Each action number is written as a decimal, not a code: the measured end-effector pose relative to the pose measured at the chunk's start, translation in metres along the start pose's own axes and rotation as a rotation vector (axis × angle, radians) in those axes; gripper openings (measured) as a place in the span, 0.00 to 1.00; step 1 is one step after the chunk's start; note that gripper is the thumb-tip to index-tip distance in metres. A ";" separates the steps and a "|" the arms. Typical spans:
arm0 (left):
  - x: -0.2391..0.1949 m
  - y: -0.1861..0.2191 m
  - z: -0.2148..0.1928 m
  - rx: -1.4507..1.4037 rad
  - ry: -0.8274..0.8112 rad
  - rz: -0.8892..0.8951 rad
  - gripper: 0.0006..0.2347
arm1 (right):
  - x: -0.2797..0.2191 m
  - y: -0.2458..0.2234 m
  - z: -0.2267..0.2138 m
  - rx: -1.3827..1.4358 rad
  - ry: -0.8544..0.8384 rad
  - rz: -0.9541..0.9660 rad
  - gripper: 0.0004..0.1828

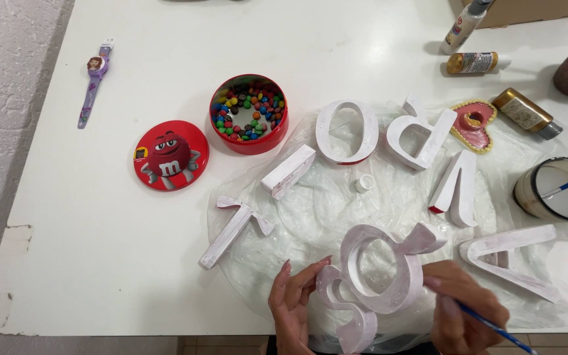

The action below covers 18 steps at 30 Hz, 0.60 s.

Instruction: The person paints white 3D letters with a paintbrush, focusing on the letter 'S'. They dip the brush into a small container of white paint and apply it to the letter's surfaces. The person rotates the letter to paint different sides.

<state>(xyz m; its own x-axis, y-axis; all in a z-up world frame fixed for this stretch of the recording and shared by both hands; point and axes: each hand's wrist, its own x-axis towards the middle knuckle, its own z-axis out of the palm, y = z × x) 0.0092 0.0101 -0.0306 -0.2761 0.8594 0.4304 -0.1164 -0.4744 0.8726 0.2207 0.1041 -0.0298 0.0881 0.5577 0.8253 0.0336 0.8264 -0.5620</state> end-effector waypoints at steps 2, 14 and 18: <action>0.003 0.006 0.002 0.029 0.021 -0.014 0.45 | 0.010 -0.006 0.005 -0.054 0.082 0.089 0.11; 0.005 0.013 0.008 0.058 0.053 -0.019 0.39 | -0.001 -0.009 -0.011 0.004 -0.194 0.062 0.11; 0.000 -0.001 0.000 0.004 0.015 -0.004 0.46 | -0.003 -0.002 -0.006 -0.113 -0.055 0.068 0.12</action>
<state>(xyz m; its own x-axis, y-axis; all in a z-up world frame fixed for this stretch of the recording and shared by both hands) 0.0088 0.0101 -0.0314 -0.2901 0.8581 0.4237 -0.1137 -0.4705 0.8750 0.2266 0.1001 -0.0310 0.0398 0.6177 0.7854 0.1419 0.7746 -0.6164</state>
